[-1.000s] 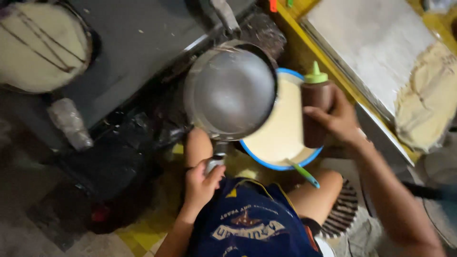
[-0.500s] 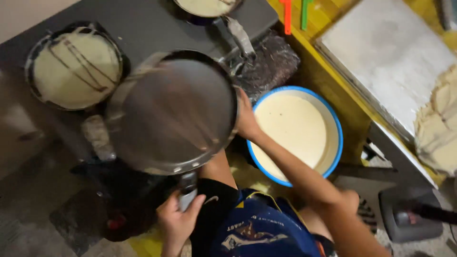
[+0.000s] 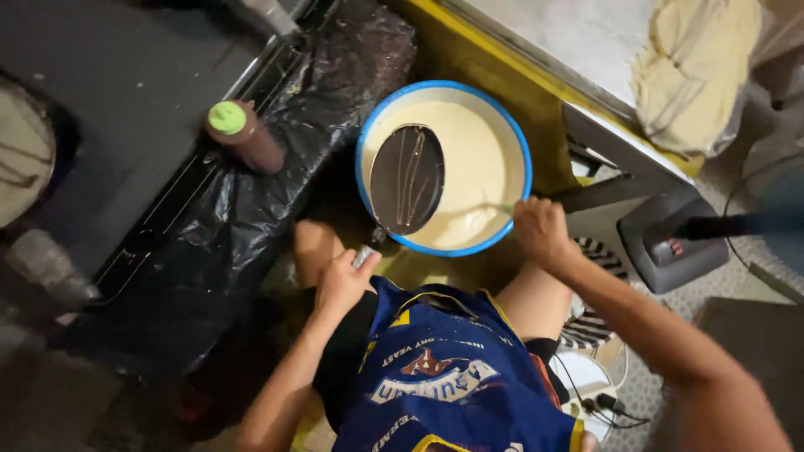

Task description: Preparing crepes by pouring batter into pans, spreading it, and flipping them on a stove

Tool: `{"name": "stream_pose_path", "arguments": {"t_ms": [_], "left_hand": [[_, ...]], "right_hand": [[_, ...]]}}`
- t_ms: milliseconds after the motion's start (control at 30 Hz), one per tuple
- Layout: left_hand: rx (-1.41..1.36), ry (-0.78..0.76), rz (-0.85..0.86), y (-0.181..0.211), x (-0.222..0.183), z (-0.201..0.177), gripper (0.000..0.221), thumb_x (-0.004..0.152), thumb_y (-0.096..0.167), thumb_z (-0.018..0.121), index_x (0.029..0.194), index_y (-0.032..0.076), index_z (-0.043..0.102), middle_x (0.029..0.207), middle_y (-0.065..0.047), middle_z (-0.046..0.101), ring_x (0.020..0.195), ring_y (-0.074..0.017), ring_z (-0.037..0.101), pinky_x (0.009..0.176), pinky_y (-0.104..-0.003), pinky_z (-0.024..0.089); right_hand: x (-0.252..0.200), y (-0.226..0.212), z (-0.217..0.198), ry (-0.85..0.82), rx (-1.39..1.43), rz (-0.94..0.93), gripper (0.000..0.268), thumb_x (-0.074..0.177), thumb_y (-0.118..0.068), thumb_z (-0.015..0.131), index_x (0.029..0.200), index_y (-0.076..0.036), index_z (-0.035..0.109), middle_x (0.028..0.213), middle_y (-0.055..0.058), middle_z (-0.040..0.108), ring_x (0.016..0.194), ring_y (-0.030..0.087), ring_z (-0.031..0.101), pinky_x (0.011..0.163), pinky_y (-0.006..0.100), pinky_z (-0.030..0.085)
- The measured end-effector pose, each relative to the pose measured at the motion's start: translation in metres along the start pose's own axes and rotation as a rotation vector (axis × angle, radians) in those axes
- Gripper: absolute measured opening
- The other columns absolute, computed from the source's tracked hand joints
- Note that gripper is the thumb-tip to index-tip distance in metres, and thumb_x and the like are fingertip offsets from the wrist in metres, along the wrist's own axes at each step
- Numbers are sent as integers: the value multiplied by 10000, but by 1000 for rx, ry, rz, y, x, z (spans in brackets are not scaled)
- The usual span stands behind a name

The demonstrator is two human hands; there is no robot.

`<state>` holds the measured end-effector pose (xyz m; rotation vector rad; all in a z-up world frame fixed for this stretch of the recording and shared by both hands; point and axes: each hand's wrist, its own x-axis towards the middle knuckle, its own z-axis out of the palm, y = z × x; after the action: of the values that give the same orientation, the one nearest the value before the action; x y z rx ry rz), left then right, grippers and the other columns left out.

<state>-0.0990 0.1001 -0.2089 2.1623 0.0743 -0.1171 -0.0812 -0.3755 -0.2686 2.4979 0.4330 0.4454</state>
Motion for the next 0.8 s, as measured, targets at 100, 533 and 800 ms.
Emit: {"name": "stream_pose_path", "arguments": {"t_ms": [100,533,800], "left_hand": [[-10,-21,24,-8,10,3,516,828,489,829,706,27,633,568,-211,634,622,-413,697,515,-466,489],[485,70,309,66,52,-56,516,892,608,684,754,114,633,615,-95,673,625,-326,711,511,-436,543],[-429,-300,-335,33,83,10,437,870,471,761,792,50,673,517,-117,644,322,-176,567,271,-294,408]], "right_hand": [[24,44,-69,-36,-86,-48,171,689,-271,566,823,-166,579,725,45,454,647,251,459,528,420,311],[37,117,-209,-578,350,486,429,836,-412,622,1241,-395,764,851,56,790,813,348,782,692,472,602],[55,58,-236,-115,288,468,487,780,-456,661,1264,-439,704,872,-27,628,786,274,707,669,415,590]]}}
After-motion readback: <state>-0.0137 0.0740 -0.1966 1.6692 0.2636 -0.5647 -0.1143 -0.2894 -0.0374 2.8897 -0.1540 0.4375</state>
